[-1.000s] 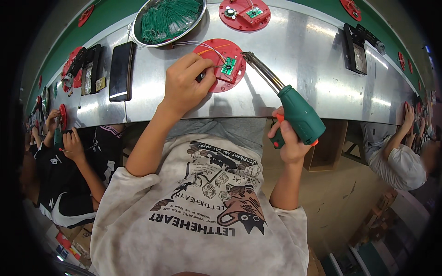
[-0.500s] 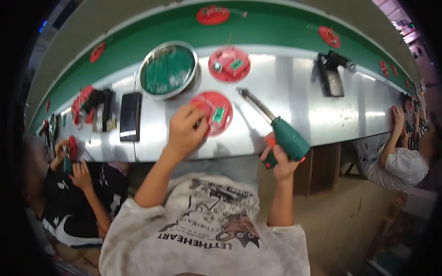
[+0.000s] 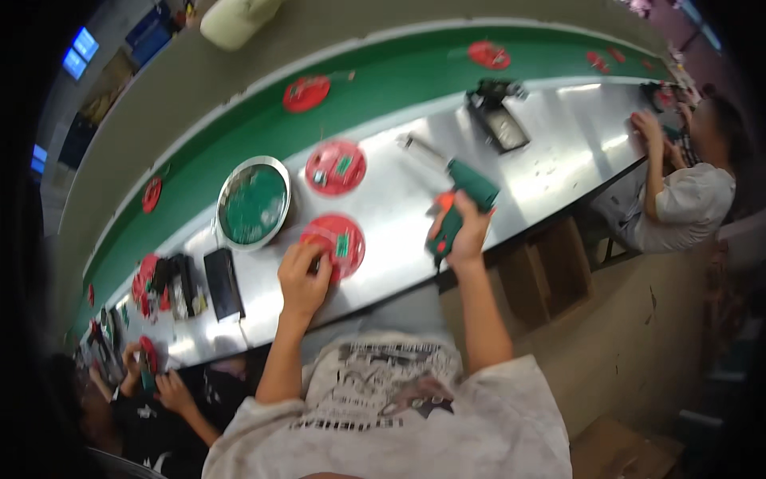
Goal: Soldering small electronic components onto red circular circuit boards on a factory assembly line.
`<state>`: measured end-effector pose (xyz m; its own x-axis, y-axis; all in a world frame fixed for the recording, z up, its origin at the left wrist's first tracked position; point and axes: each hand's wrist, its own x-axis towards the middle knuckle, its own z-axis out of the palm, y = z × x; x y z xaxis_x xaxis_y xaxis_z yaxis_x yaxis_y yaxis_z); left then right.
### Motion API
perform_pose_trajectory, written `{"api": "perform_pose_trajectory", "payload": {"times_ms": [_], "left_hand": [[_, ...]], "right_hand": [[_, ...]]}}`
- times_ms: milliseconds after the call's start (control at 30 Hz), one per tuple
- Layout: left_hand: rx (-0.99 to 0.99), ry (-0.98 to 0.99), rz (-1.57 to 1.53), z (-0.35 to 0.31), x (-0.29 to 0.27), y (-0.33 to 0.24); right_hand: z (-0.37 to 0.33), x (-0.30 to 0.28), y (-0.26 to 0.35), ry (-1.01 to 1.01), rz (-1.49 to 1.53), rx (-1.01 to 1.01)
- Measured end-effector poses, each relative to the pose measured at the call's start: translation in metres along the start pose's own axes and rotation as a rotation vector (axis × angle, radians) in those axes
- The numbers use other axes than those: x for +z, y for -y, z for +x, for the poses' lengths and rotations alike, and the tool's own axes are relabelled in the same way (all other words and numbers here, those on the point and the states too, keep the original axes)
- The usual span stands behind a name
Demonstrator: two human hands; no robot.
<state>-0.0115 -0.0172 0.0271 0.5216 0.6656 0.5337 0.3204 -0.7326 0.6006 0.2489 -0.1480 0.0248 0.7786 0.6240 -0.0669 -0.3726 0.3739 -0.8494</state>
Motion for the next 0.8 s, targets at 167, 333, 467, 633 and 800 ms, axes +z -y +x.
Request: {"api": "perform_pose_trajectory", "payload": {"times_ms": [167,333,467,633,800], "left_hand": [[0.032,-0.083,0.032,0.000,-0.001,0.001],[0.153,-0.027,0.026,0.029,-0.028,-0.004],[0.258,0.418,0.028,0.043,-0.035,-0.006],[0.439,0.501,-0.111,0.048,-0.011,0.007],[0.376,0.120,0.101,0.176,-0.012,0.031]], "right_hand": [[0.002,-0.005,-0.004,-0.005,-0.017,-0.017],[0.006,0.008,-0.007,-0.017,-0.066,-0.076],[0.008,-0.010,-0.011,-0.033,-0.009,-0.073],[-0.004,-0.004,-0.013,-0.216,0.033,-0.099],[-0.006,-0.007,-0.008,-0.192,0.007,-0.141]]}}
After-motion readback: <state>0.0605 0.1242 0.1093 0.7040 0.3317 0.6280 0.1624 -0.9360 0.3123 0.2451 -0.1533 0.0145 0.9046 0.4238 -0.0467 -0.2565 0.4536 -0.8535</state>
